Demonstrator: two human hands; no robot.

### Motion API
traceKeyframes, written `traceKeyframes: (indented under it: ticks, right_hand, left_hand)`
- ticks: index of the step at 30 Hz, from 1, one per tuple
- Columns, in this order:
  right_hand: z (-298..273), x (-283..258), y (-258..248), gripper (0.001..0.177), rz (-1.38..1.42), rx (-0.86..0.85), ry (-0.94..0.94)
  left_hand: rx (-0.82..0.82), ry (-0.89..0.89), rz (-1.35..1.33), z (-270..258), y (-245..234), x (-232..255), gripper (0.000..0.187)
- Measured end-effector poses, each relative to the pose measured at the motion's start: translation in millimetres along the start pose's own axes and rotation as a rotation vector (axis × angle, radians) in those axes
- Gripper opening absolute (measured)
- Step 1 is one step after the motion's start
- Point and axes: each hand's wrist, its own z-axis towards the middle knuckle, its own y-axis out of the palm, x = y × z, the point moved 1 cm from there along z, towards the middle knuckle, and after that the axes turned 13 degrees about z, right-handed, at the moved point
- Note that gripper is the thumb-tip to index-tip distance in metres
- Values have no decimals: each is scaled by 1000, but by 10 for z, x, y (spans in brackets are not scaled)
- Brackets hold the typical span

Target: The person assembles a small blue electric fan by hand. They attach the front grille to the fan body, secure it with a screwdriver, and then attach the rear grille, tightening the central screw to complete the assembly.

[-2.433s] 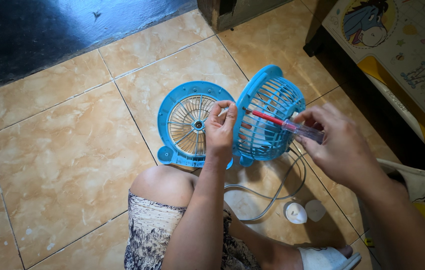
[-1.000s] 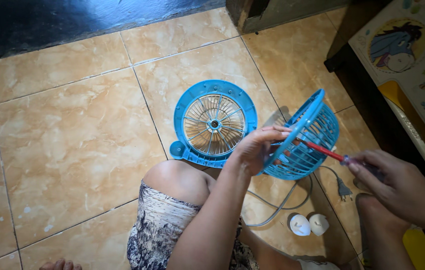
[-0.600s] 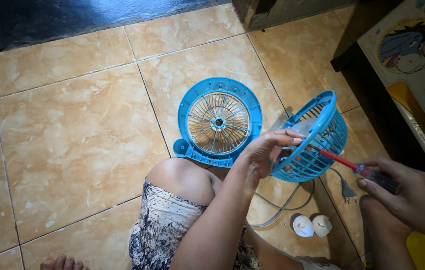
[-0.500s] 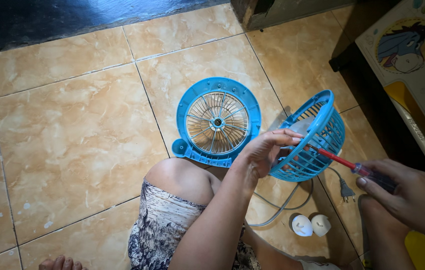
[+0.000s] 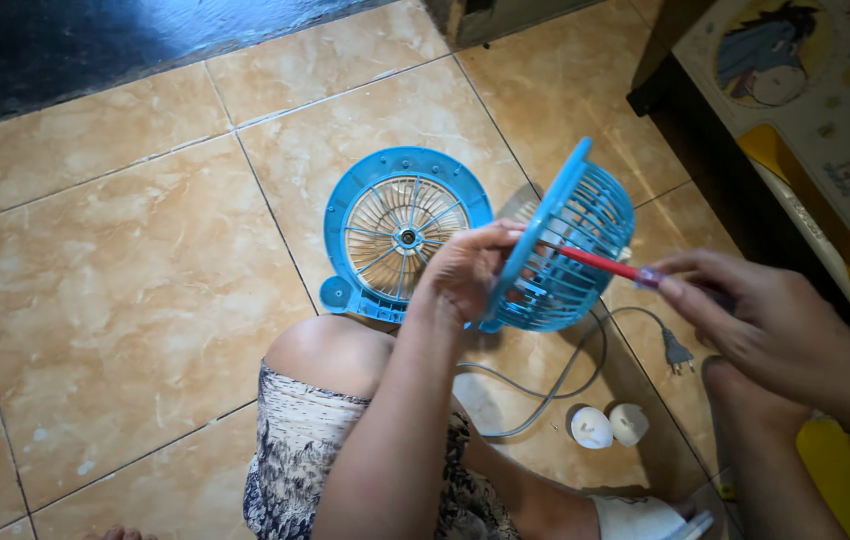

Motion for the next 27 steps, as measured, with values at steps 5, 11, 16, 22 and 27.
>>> traceKeyframes:
  ticks: [5,11,16,22,27]
  right_hand:
    - [-7,-262,35,28,32,95,-282]
    - [-21,-376,51,30,32,144,-195]
    - [17,-411,63,28,43,100,-215]
    - [47,-428,43,26,-57,65,-275]
    - [11,-513,-20,25,-100,15,-250]
  left_hand:
    - [60,-10,-4,-32,19,72,28]
    - [20,-17,-1,-21,10,101,27]
    - [-20,-42,-73,6,-26,109,20]
    - [25,8,-51,15,-35,112,14]
    - [13,28,-69,49,-50,92,12]
